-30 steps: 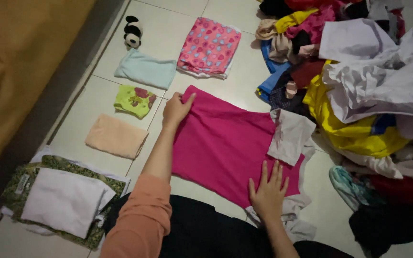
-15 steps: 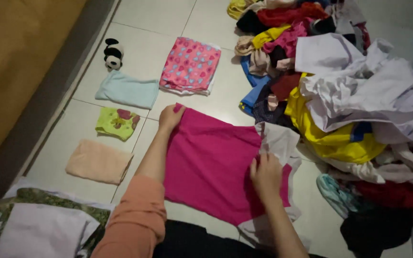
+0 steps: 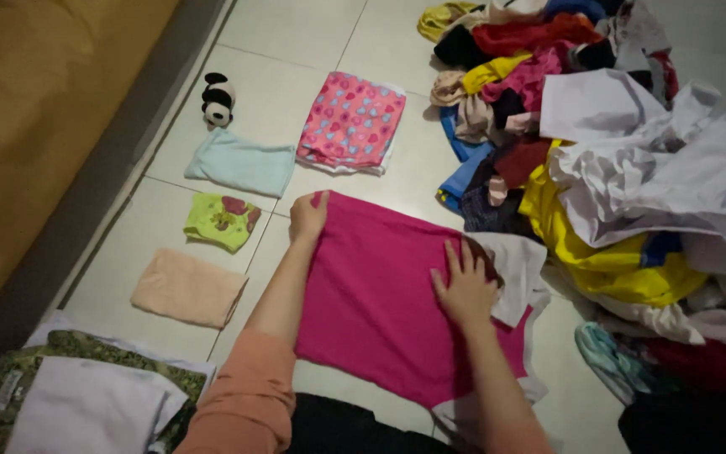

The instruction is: The person sits on the floor and folds a pink short-sleeved shirt, then a yellow long-sleeved shirt. Each garment is smoothed, folded into a compact rectangle, and placed in a neat stack beside other folded items.

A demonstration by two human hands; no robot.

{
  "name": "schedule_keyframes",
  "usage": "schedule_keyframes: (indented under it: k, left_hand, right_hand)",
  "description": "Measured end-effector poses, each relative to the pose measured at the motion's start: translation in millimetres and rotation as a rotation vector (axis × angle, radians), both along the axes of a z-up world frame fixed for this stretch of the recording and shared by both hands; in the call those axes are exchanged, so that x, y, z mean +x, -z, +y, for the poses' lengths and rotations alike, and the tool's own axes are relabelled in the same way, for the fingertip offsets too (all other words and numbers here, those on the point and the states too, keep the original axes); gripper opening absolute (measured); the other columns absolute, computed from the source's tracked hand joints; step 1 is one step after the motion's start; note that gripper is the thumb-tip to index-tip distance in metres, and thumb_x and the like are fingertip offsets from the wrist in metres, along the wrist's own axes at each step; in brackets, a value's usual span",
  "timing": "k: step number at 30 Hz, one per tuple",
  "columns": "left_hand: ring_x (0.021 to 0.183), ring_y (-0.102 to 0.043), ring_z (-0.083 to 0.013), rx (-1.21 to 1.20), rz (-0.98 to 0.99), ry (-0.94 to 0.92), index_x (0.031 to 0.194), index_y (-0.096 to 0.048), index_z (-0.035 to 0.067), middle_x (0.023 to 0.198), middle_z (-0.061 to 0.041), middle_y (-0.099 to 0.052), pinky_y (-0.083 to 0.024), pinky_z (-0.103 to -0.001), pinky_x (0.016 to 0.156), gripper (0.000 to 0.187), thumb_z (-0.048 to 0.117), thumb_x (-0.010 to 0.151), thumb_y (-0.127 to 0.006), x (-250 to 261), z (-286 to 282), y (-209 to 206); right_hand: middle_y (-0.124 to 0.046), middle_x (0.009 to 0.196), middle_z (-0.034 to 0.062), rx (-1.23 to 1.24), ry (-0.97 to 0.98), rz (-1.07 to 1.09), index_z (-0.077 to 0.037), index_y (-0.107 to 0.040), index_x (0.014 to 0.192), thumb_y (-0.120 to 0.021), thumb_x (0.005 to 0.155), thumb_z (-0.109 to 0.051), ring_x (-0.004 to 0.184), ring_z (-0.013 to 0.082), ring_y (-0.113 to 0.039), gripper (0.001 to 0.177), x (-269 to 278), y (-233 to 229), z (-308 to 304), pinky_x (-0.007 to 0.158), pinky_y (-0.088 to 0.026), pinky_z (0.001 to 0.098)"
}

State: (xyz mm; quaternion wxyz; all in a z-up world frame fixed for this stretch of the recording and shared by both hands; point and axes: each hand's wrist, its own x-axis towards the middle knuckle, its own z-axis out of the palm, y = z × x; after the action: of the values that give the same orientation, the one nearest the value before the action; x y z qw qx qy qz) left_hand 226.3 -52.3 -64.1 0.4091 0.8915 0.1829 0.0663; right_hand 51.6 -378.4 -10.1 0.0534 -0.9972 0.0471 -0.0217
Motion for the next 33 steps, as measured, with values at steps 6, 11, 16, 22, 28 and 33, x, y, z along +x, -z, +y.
schedule_keyframes:
  k: [6,11,16,22,28,33]
  left_hand:
    - [0.125,-0.06,-0.0382,-0.047,-0.176,0.28,0.162,-0.024,0.008,0.135,-0.022,-0.061,-0.047,-0.043,0.106,0.092,0.032,0.085,-0.069,-42,13,-35]
    - [0.152,-0.024,-0.0371,0.469,-0.134,0.265,0.158,-0.034,0.012,0.164,-0.018,-0.03,-0.023,-0.058,0.121,0.076,0.034,0.093,-0.067,-135,-49,-81]
    - [0.153,-0.02,-0.0419,0.499,-0.193,0.261,0.161,-0.033,0.017,0.166,-0.021,-0.026,-0.012,-0.071,0.115,0.069,0.042,0.1,-0.056,-225,-99,-84]
    - [0.157,0.001,-0.0364,0.599,0.238,0.263,0.163,-0.012,0.029,0.172,-0.005,0.0,0.0,-0.083,0.108,0.077,0.063,0.098,-0.037,-270,-67,-87]
    - [0.156,0.001,-0.0332,0.611,0.307,0.134,0.165,-0.001,0.023,0.172,-0.008,0.007,-0.006,-0.077,0.111,0.08,0.062,0.101,-0.029,-281,-16,-32]
    - [0.158,-0.003,-0.0384,0.822,0.282,0.116,0.165,-0.019,0.023,0.173,-0.016,0.0,-0.008,-0.073,0.114,0.071,0.046,0.102,-0.044,-281,4,-6]
  right_hand:
    - [-0.062,0.143,0.0026,-0.107,-0.139,-0.026,-0.023,-0.059,0.142,-0.051,0.101,-0.017,0.131,0.0273,-0.058,0.042,-1,2,-101,0.101,-0.052,0.0493]
    - [-0.066,0.134,0.0142,-0.074,-0.02,-0.059,-0.01,-0.064,0.128,-0.056,0.1,-0.021,0.124,0.0307,-0.063,0.032,-14,-28,-101,0.109,-0.05,0.0417]
    - [-0.042,0.155,0.0265,0.077,0.025,-0.263,-0.002,-0.047,0.147,-0.064,0.087,-0.031,0.146,0.0421,-0.039,0.069,-85,-14,20,0.117,-0.033,0.0538]
    - [-0.025,0.167,0.0085,0.064,0.119,-0.034,-0.027,-0.033,0.159,-0.05,0.095,-0.051,0.154,0.0314,-0.023,0.07,-156,-20,39,0.12,-0.017,0.0616]
    - [-0.021,0.168,0.015,0.108,0.089,-0.092,-0.024,-0.03,0.161,-0.047,0.098,-0.054,0.153,0.0378,-0.02,0.072,-165,8,-35,0.119,-0.019,0.0592]
    - [-0.021,0.165,0.0223,0.218,-0.046,0.108,-0.013,-0.031,0.158,-0.061,0.091,-0.048,0.152,0.0403,-0.022,0.081,-172,16,-89,0.116,-0.025,0.0546]
